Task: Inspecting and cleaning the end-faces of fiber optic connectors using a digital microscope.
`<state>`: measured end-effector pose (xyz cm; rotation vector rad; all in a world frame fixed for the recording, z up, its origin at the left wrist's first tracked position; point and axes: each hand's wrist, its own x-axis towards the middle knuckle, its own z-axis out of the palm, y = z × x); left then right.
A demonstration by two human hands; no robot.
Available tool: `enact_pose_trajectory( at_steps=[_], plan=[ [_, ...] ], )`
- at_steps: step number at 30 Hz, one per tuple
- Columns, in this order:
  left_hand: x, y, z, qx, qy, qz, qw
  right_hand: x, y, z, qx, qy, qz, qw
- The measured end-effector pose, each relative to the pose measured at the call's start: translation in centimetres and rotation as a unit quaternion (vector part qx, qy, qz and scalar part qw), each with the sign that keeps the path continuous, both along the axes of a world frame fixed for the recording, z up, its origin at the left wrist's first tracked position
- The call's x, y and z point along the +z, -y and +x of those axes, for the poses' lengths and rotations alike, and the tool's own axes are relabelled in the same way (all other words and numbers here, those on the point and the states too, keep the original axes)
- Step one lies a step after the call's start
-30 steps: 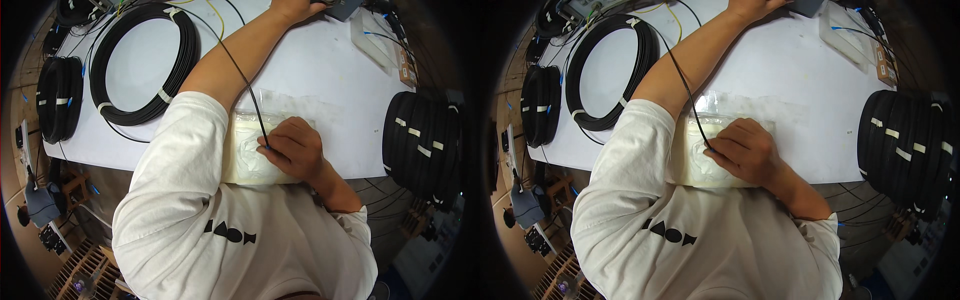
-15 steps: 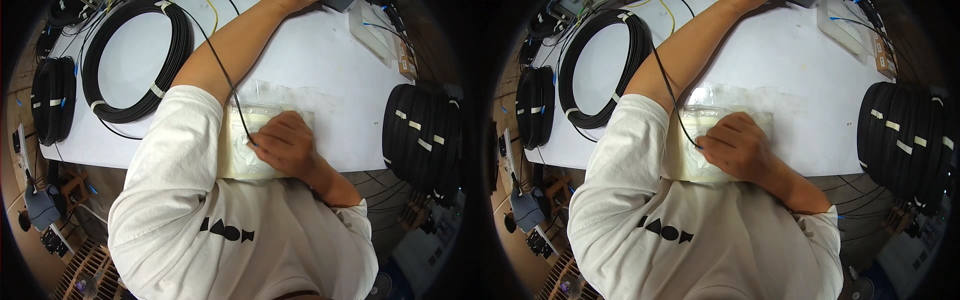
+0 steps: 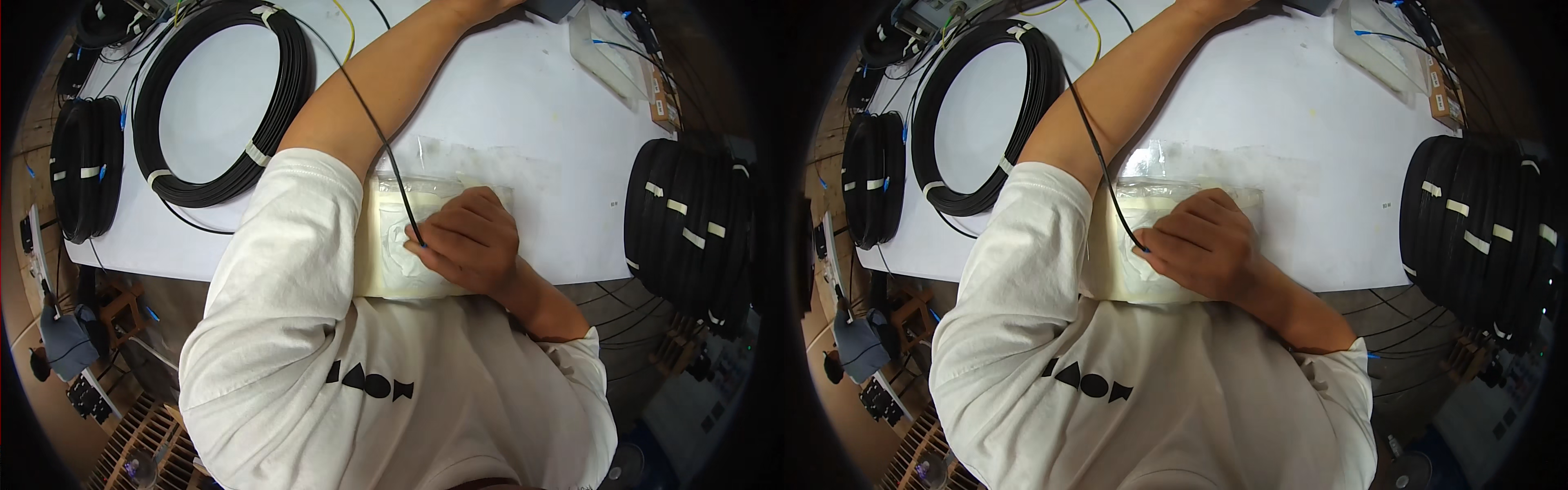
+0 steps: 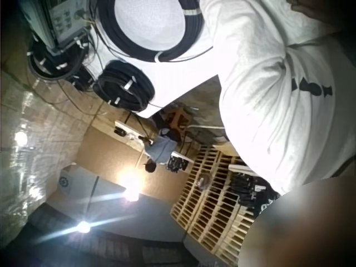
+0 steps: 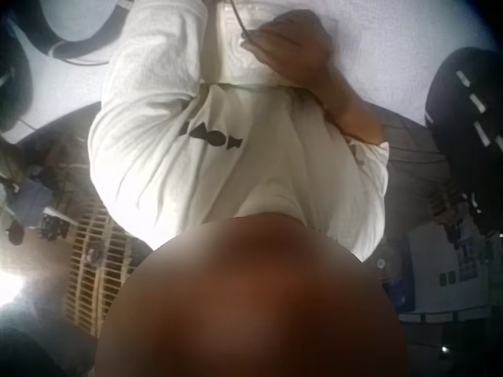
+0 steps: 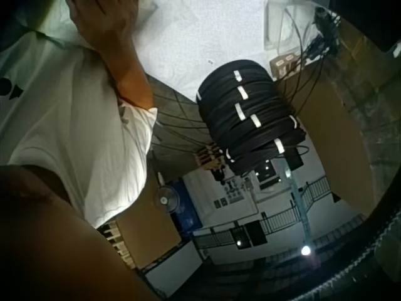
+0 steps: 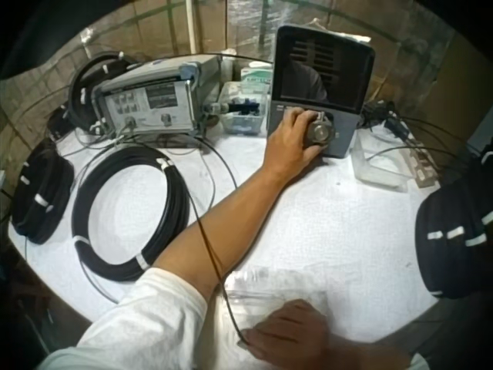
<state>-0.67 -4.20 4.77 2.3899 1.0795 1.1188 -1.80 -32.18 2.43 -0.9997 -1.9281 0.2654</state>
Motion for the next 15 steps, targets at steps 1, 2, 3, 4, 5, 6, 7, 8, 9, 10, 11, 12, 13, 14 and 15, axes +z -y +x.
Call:
enact_pose_trajectory(
  at_steps=[1, 2, 3, 4, 5, 6, 7, 8, 9, 10, 11, 12, 13, 14, 15],
  plan=[
    [0.9, 0.6, 0.4, 0.066, -0.116, -0.061, 0.989, 0.0, -0.1, 0.3, -0.002, -0.001, -0.002, 1.0],
    [-0.4, -0.2, 0.6, 0.064, -0.117, -0.062, 0.989, 0.2, -0.3, 0.5, 0.008, 0.033, -0.018, 0.999],
    [-2.2, -1.7, -0.7, 0.004, 0.007, 0.023, 1.0, 0.5, -0.4, -0.2, 0.027, 0.06, -0.03, 0.997],
    [-3.1, -2.3, -1.2, -0.063, 0.135, 0.105, 0.983, 0.4, -0.4, -0.4, 0.027, 0.058, -0.03, 0.998],
    [-3.8, -2.8, -1.2, -0.064, 0.134, 0.105, 0.983, 0.3, -0.3, -0.7, 0.004, 0.035, -0.007, 0.999],
    [-4.0, -2.8, -1.0, -0.07, 0.139, 0.109, 0.982, 0.2, -0.2, -0.6, -0.02, 0.015, 0.015, 1.0],
    [-4.1, -2.8, -0.7, -0.077, 0.144, 0.113, 0.98, 0.2, -0.2, -0.4, -0.022, 0.016, 0.015, 1.0],
    [-4.1, -2.8, -0.5, -0.079, 0.146, 0.114, 0.979, 0.3, -0.3, -0.1, 0.005, 0.035, -0.011, 0.999],
    [-4.0, -2.9, -0.2, -0.081, 0.152, 0.122, 0.977, 0.3, -0.4, 0.0, 0.03, 0.054, -0.034, 0.998],
    [-3.9, -2.9, 0.1, -0.082, 0.158, 0.131, 0.975, 0.4, -0.5, -0.1, 0.009, 0.064, -0.013, 0.998],
    [-4.0, -3.0, 0.1, -0.089, 0.162, 0.139, 0.973, 0.3, -0.5, 0.0, 0.002, 0.068, -0.005, 0.998],
    [-4.2, -2.8, -0.2, -0.078, 0.148, 0.116, 0.979, 0.3, -0.2, 0.0, -0.006, 0.035, -0.006, 0.999],
    [-4.2, -2.7, -0.5, -0.066, 0.134, 0.095, 0.984, 0.1, -0.1, 0.1, -0.013, 0.002, -0.006, 1.0],
    [-3.8, -2.5, -0.7, -0.076, 0.144, 0.096, 0.982, 0.1, -0.1, 0.2, 0.02, -0.013, -0.015, 1.0],
    [-3.8, -2.6, -1.0, -0.087, 0.151, 0.109, 0.979, 0.5, -0.1, 0.2, 0.014, -0.008, -0.004, 1.0]
  ],
)
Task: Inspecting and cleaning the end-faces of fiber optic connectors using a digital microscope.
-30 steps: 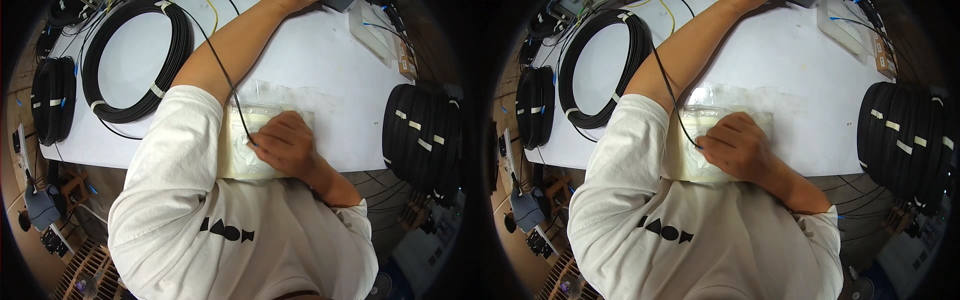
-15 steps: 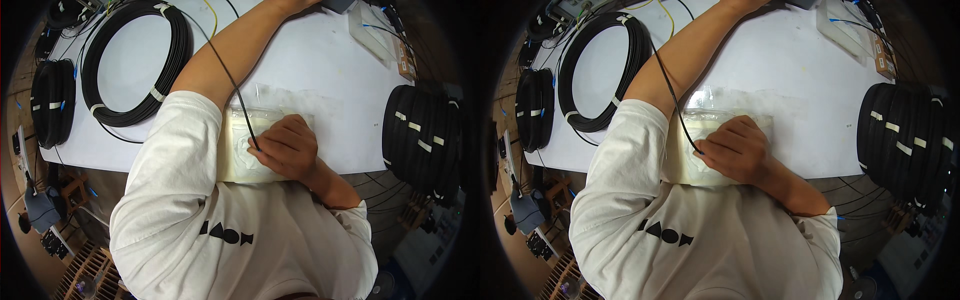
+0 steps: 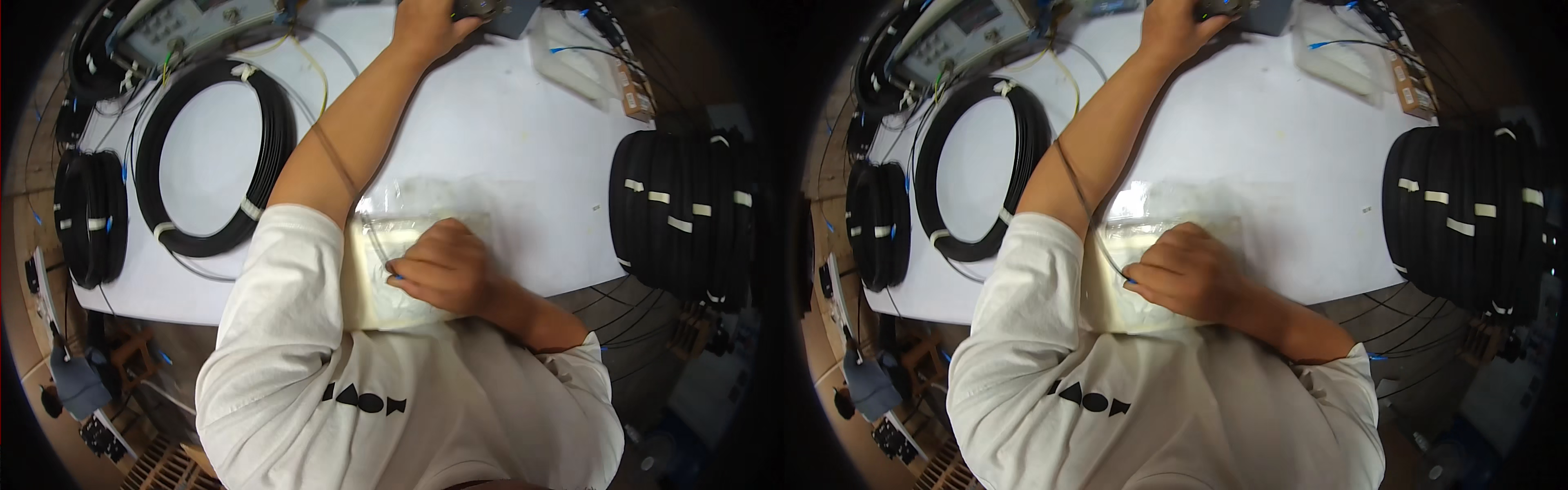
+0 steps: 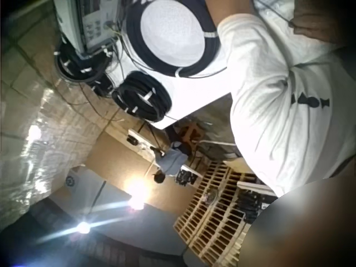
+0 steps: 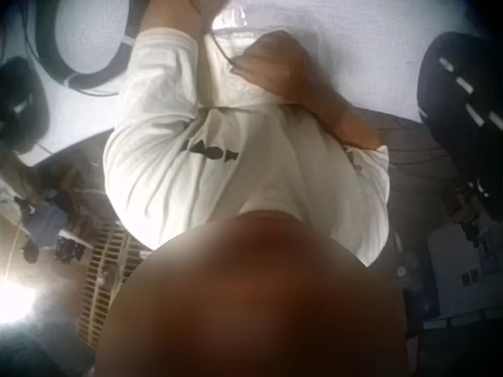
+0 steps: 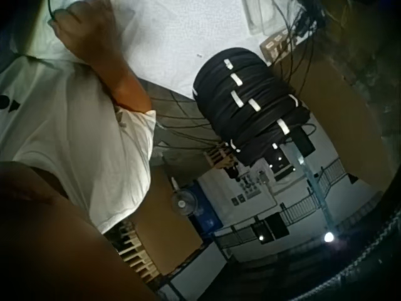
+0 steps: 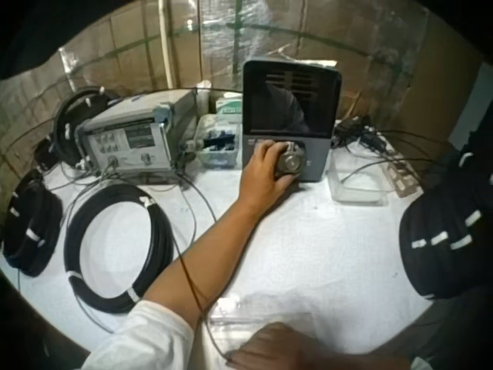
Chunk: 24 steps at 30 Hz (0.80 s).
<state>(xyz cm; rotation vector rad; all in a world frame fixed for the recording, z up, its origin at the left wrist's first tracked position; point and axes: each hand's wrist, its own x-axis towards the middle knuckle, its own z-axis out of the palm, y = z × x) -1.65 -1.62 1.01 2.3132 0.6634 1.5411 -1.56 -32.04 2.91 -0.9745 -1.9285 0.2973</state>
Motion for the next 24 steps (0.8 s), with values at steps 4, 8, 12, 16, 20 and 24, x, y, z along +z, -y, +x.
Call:
enact_pose_trajectory(
  at_steps=[4, 8, 12, 16, 20, 24],
  plan=[
    [-0.6, -0.2, 0.1, 0.011, -0.013, 0.003, 1.0, 1.3, -2.3, 2.1, 0.002, 0.055, -0.046, 0.997],
    [-1.2, -0.9, 0.1, 0.03, -0.008, 0.03, 0.999, 4.1, -6.2, 7.0, -0.119, 0.102, -0.049, 0.986],
    [-0.9, -0.9, 0.1, 0.015, -0.006, 0.014, 1.0, 3.0, -11.8, 10.7, -0.228, 0.1, 0.063, 0.966],
    [-0.6, -0.7, 0.6, 0.01, -0.011, -0.018, 1.0, 1.3, -16.7, 13.0, -0.258, 0.061, 0.181, 0.947],
    [-0.8, -1.0, 0.6, 0.015, -0.009, -0.016, 1.0, 0.2, -19.0, 13.5, -0.263, 0.063, 0.214, 0.939],
    [-0.8, -1.1, 0.5, 0.018, -0.003, -0.012, 1.0, -0.7, -19.4, 13.3, -0.245, 0.037, 0.184, 0.951]
  ],
)
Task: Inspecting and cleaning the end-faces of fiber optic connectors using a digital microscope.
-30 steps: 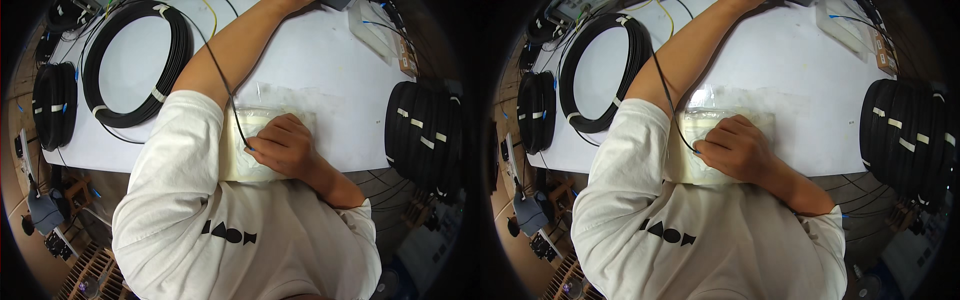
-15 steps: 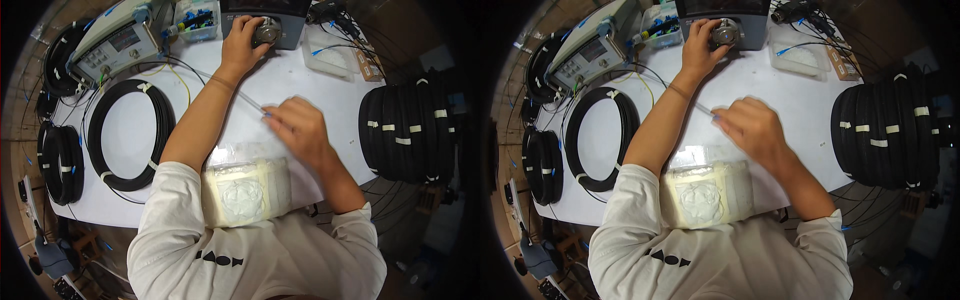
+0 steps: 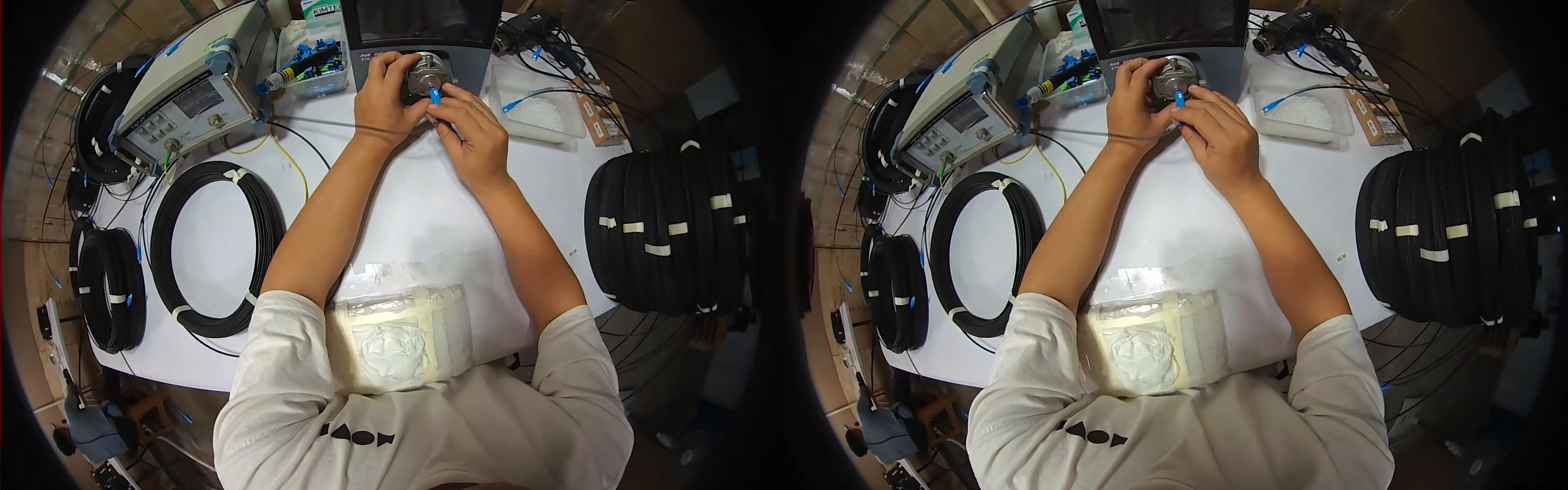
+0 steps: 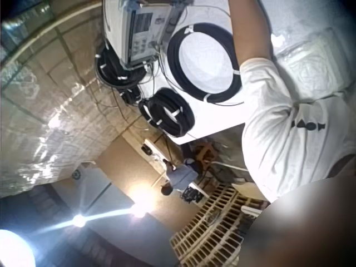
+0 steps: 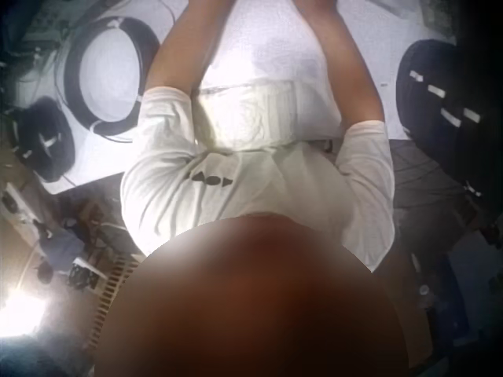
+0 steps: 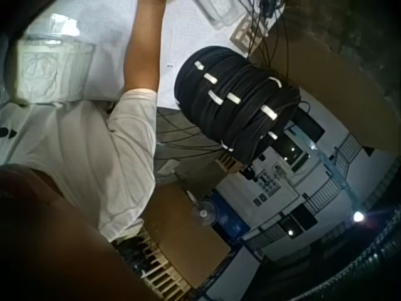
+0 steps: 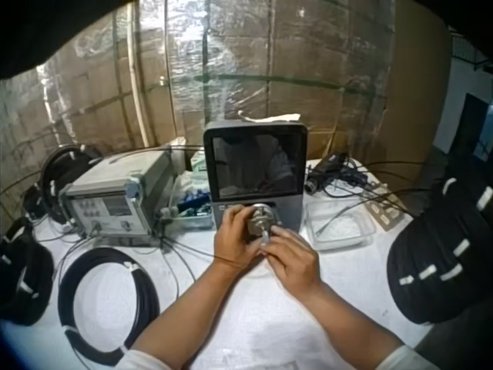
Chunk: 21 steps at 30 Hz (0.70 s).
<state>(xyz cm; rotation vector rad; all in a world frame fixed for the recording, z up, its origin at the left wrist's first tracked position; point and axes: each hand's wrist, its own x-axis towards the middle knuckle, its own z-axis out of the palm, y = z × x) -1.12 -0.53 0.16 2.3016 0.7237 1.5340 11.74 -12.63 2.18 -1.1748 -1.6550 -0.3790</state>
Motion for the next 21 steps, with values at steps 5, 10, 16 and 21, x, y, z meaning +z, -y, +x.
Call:
enact_pose_trajectory(
  at_steps=[5, 10, 16, 21],
  plan=[
    [0.1, 0.4, 0.1, -0.004, 0.0, -0.016, 1.0, 0.1, 0.0, -0.2, -0.022, 0.009, -0.002, 1.0],
    [-0.1, 0.2, -0.1, 0.001, -0.002, -0.005, 1.0, 0.1, -0.2, -0.4, -0.033, 0.018, -0.007, 0.999],
    [-0.1, 0.3, 0.1, -0.006, -0.007, -0.021, 1.0, 2.0, -0.1, -0.8, -0.062, -0.014, -0.044, 0.997],
    [0.1, 0.5, 0.1, -0.004, -0.013, -0.037, 0.999, 2.1, -0.6, -0.5, -0.067, 0.002, -0.043, 0.997]
  ],
)
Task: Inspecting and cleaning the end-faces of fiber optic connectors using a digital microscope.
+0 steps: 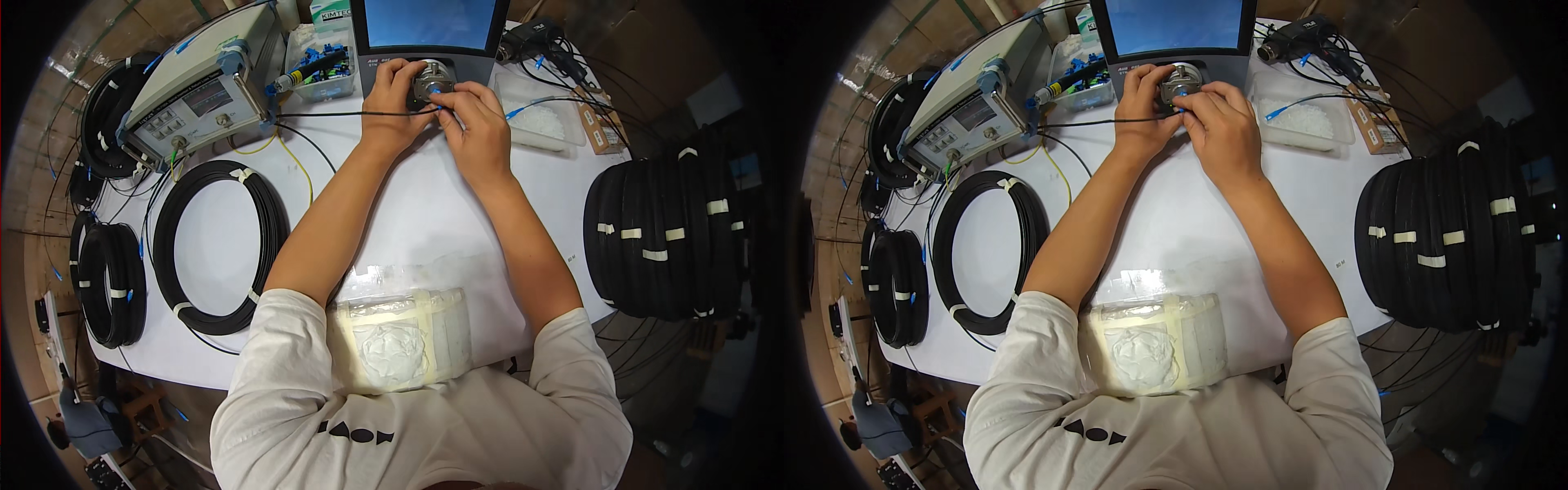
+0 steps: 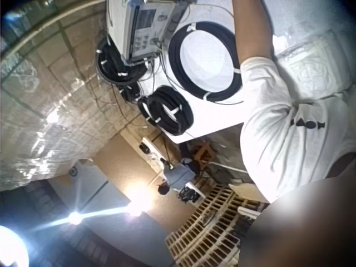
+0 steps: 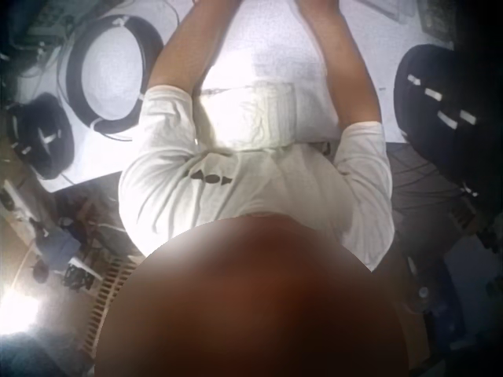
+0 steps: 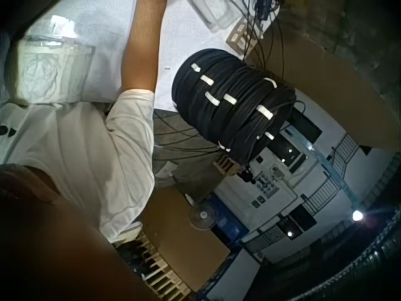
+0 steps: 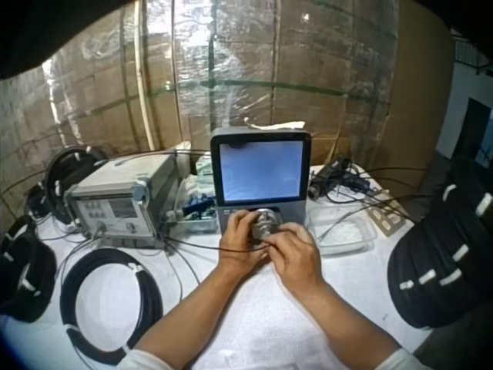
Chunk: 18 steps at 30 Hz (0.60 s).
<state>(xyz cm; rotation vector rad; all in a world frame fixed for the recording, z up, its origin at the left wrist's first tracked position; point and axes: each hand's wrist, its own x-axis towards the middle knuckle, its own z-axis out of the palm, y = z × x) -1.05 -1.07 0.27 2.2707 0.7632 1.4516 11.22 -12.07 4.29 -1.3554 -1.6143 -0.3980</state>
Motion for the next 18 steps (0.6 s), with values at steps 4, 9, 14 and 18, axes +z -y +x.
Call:
enact_pose_trajectory(
  at_steps=[4, 9, 14, 18],
  plan=[
    [0.1, 0.1, -0.3, -0.009, 0.004, -0.004, 1.0, -0.2, 0.2, 0.2, -0.002, -0.029, 0.001, 1.0],
    [0.2, 0.2, -0.1, -0.004, -0.002, 0.016, 1.0, -1.2, -0.3, 0.9, 0.015, -0.166, -0.028, 0.986],
    [0.4, 0.3, -0.1, -0.01, 0.007, -0.009, 1.0, -1.8, -0.8, 1.4, 0.056, -0.173, -0.015, 0.983],
    [0.3, 0.2, 0.0, -0.005, 0.01, -0.003, 1.0, -1.9, -1.5, 1.9, 0.052, -0.269, -0.032, 0.961]
  ],
)
